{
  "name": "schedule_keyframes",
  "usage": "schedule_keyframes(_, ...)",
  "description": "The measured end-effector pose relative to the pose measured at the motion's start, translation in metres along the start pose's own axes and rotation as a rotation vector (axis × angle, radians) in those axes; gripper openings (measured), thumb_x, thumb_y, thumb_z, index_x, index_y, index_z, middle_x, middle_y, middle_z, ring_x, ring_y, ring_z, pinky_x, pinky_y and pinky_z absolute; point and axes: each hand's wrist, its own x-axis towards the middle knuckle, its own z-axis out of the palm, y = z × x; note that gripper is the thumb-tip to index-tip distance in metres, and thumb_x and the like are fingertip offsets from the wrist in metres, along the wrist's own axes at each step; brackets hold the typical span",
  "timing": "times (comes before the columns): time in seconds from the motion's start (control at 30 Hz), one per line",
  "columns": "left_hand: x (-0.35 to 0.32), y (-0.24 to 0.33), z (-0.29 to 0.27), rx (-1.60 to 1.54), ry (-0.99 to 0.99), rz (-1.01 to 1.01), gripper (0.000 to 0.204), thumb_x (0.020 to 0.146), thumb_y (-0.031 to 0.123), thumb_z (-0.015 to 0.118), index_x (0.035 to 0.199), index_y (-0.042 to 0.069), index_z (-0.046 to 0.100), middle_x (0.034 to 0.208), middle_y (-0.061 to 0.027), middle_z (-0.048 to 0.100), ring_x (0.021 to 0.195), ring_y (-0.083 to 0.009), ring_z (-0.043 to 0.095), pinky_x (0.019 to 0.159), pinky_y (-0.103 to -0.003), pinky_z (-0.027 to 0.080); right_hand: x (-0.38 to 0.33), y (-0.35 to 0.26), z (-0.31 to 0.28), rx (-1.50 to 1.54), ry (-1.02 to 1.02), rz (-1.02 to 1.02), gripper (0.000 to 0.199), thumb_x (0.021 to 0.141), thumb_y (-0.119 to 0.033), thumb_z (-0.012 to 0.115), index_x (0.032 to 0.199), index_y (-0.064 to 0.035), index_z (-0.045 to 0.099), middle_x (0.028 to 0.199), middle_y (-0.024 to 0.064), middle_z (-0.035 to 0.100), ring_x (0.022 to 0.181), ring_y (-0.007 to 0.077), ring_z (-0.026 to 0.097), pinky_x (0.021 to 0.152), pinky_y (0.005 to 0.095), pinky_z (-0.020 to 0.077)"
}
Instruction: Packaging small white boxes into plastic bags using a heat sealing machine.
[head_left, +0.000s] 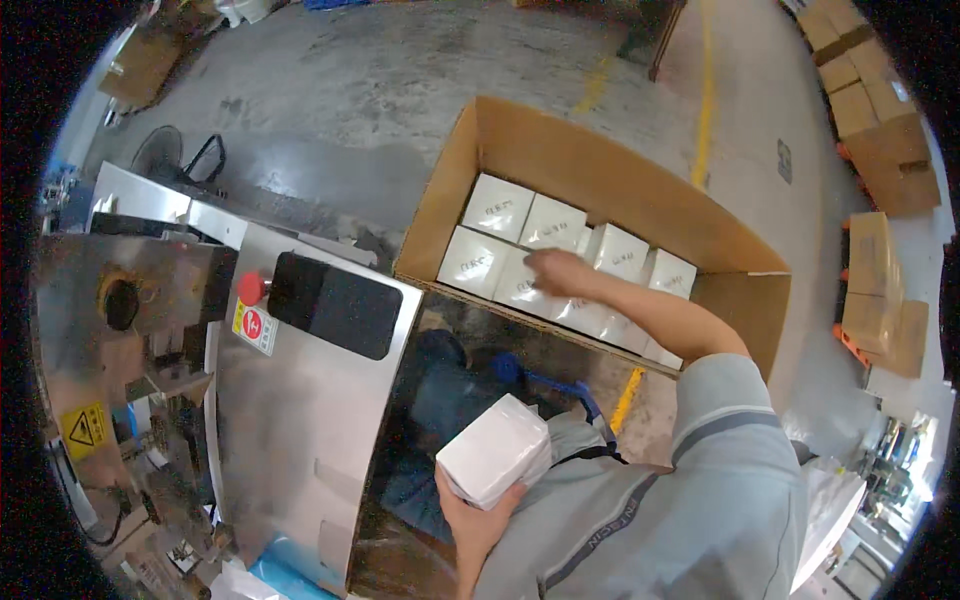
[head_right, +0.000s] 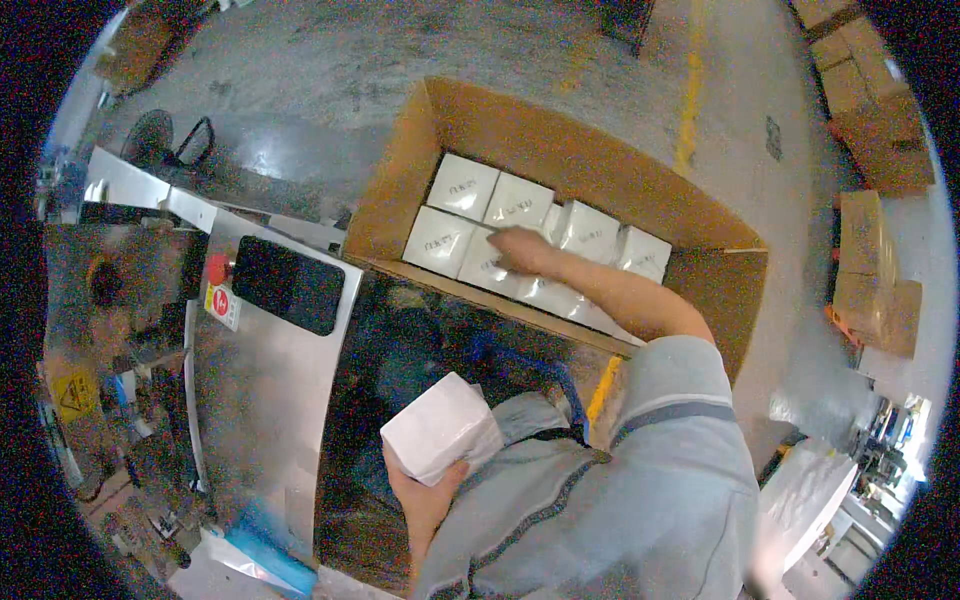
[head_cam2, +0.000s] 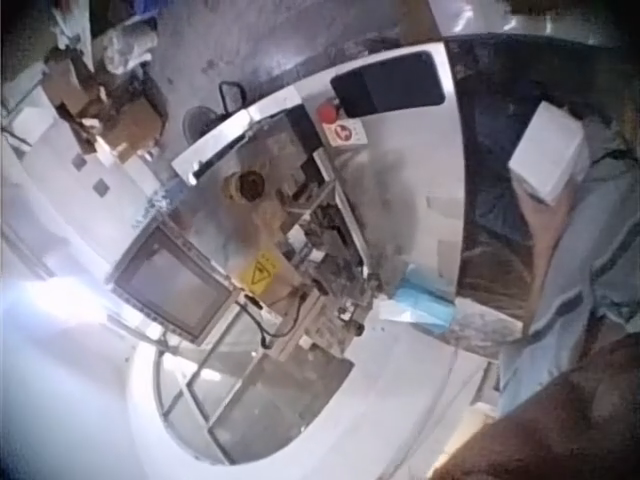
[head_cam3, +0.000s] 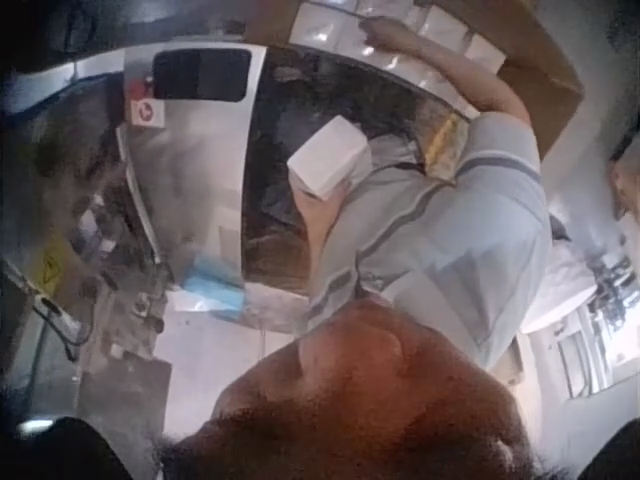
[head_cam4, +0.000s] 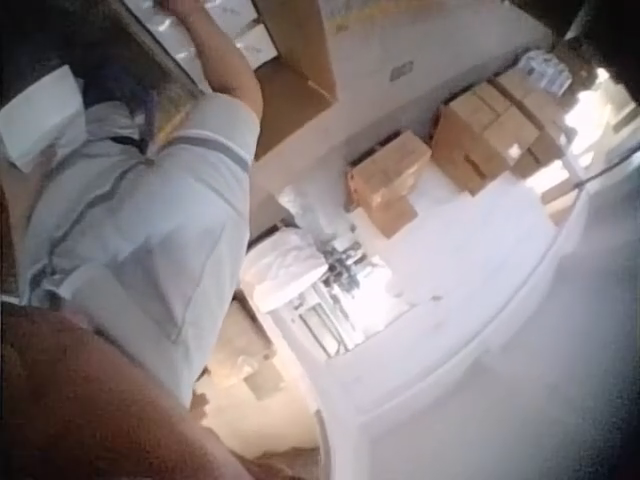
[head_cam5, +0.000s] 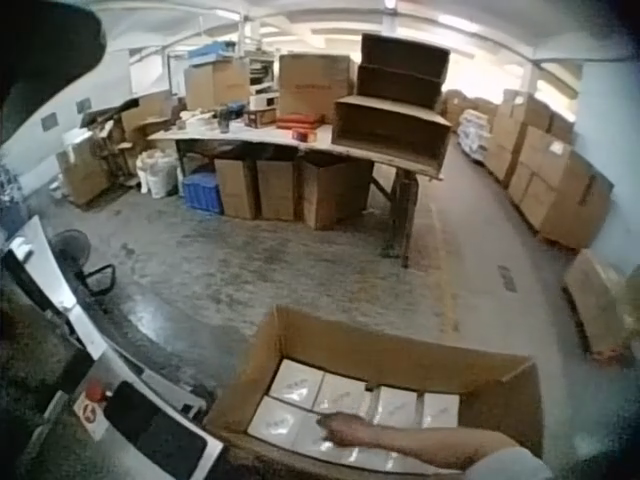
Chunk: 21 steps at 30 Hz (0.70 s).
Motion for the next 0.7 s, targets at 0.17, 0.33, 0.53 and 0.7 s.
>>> schedule_keyframes(0.17,0.005,0.007,0.002,-0.024,-0.047,0.001,0.098,0.06,0.015,0.093,0.138,-0.004,0.038,0.126,-0.017,0.056,0.114,-0.0236,0.056,0.098,-0.037,0.045,0.0,0.007,0.02,-0.031,0.144,0.128,0.076,0.074,-0.044,0.08,0.129,0.0023,0.056,0.127,0.025,0.06,0.117,0.0417,0.057,0.099,0.0458,0.0473)
schedule_keyframes(0.33,0.004,0.006,0.002,-0.074,-0.016,-0.034,0.097,0.059,0.013,0.093,0.138,-0.003,0.038,0.126,-0.0165,0.056,0.114,-0.0236,0.056,0.099,-0.037,0.044,0.02,0.04,-0.002,0.271,-0.279,0.033,0.096,0.06,-0.055,0.089,0.127,0.006,0.058,0.123,0.0266,0.064,0.114,0.0362,0.062,0.099,0.0397,0.0478)
schedule_keyframes(0.53,0.004,0.0,0.0,-0.042,-0.023,0.002,0.096,0.06,0.013,0.093,0.137,-0.003,0.039,0.125,-0.016,0.057,0.114,-0.0234,0.056,0.099,-0.037,0.044,0.007,0.039,0.004,0.375,-0.243,0.083,0.095,0.06,-0.048,0.091,0.132,0.0035,0.056,0.126,0.022,0.064,0.116,0.0327,0.061,0.099,0.0385,0.0473)
schedule_keyframes(0.7,0.005,-0.002,-0.002,-0.053,-0.041,0.015,0.097,0.06,0.013,0.093,0.138,-0.003,0.037,0.126,-0.0163,0.056,0.115,-0.0236,0.056,0.1,-0.037,0.044,-0.027,0.02,-0.021,0.443,0.005,0.149,0.092,0.063,-0.039,0.09,0.136,0.0009,0.051,0.122,0.0191,0.063,0.114,0.0297,0.061,0.099,0.0359,0.0472)
